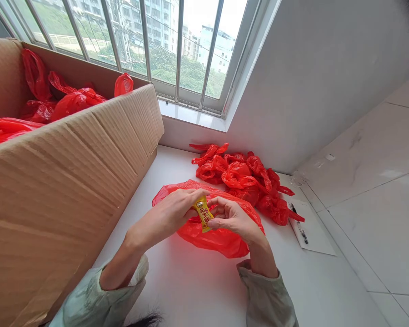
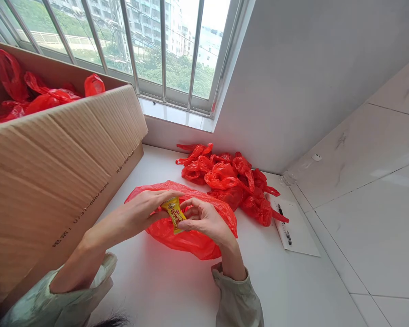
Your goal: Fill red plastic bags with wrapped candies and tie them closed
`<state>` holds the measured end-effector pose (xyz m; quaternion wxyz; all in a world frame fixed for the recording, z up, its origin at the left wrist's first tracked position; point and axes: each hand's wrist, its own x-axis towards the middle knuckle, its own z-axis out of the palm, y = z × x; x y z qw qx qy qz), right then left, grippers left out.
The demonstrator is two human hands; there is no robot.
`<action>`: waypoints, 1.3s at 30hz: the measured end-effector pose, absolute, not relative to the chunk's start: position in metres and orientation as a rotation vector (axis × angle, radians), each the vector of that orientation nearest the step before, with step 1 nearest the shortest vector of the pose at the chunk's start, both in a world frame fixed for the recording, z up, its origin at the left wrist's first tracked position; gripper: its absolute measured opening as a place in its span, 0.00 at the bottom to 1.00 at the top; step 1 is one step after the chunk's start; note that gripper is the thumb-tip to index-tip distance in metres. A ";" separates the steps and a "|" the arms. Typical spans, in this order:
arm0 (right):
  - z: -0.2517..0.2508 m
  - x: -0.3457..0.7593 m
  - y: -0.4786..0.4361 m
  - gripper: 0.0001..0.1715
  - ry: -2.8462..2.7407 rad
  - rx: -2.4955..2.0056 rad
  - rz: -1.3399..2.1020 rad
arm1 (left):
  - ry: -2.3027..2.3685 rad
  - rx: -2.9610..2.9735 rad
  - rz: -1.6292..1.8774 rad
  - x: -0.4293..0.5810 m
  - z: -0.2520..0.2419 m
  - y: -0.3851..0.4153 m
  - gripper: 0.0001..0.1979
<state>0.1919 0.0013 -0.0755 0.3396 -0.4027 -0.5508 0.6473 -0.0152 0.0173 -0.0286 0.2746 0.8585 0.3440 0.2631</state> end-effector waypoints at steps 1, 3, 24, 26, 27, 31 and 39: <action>-0.075 0.192 0.001 0.21 -1.436 -1.038 1.696 | 0.906 2.294 0.688 -0.016 -0.030 0.018 0.12; -0.073 0.192 0.000 0.22 -1.420 -1.035 1.694 | 0.902 2.287 0.683 -0.016 -0.034 0.020 0.18; -0.057 0.191 -0.011 0.22 -1.375 -1.107 1.611 | 1.046 1.919 0.847 -0.017 -0.026 0.022 0.12; -0.057 0.190 -0.012 0.23 -1.361 -1.085 1.615 | 1.042 1.855 0.899 -0.014 -0.027 0.022 0.11; -0.057 0.190 -0.013 0.24 -1.351 -1.074 1.621 | 1.041 1.830 0.917 -0.013 -0.028 0.022 0.10; -0.056 0.190 -0.014 0.25 -1.313 -1.078 1.624 | 1.031 1.794 0.946 -0.012 -0.030 0.022 0.10; -0.049 0.189 -0.017 0.26 -1.298 -1.081 1.571 | 0.984 1.758 0.819 -0.011 -0.026 0.020 0.15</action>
